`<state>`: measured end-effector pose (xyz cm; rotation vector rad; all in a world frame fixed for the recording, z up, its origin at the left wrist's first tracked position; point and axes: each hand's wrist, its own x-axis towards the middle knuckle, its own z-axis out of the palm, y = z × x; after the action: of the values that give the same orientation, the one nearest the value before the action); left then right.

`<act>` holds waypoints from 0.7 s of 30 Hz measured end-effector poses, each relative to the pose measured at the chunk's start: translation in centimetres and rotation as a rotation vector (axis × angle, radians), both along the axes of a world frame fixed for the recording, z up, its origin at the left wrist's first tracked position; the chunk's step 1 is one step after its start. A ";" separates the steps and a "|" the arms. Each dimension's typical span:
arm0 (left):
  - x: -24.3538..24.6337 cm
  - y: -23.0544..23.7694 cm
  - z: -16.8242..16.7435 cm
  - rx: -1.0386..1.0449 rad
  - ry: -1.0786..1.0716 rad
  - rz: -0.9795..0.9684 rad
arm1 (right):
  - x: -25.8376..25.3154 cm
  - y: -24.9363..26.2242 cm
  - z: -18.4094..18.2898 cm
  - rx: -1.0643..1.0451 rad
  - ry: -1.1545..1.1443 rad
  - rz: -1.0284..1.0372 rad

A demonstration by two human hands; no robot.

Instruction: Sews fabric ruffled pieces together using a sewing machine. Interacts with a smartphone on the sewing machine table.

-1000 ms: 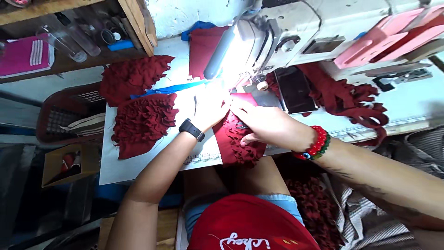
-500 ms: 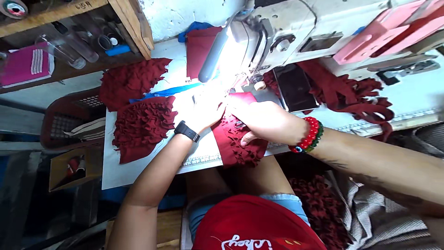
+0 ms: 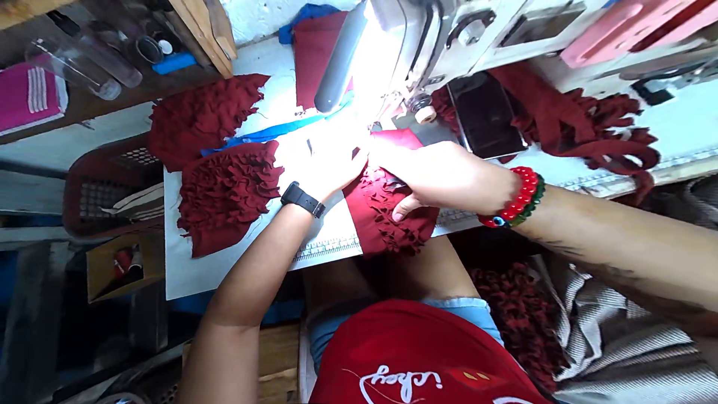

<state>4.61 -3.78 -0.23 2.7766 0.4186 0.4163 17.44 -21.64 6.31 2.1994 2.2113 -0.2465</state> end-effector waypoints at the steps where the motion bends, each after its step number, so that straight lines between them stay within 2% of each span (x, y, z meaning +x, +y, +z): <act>1: 0.1 -0.1 0.1 -0.001 0.013 0.020 | 0.1 0.2 0.0 -0.023 -0.001 -0.006; 6: 0.6 0.2 0.0 0.001 -0.022 0.061 | 0.4 0.8 0.2 -0.088 -0.011 -0.044; 9: 0.9 0.4 0.1 0.003 -0.007 0.089 | 0.7 0.7 0.1 -0.037 0.027 -0.049; 12: 1.2 0.6 0.3 0.030 0.009 0.135 | 1.1 1.8 0.5 -0.152 0.014 -0.072; 17: 1.5 0.9 0.4 0.046 0.019 0.181 | 1.5 2.0 0.3 -0.146 -0.025 -0.078; 21: 0.5 -0.9 1.2 0.014 -0.055 0.141 | 0.3 0.1 0.1 0.051 -0.004 -0.088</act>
<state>5.13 -4.63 0.96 2.7515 0.6026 0.5294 17.69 -21.51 6.46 2.3238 2.1454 -0.1886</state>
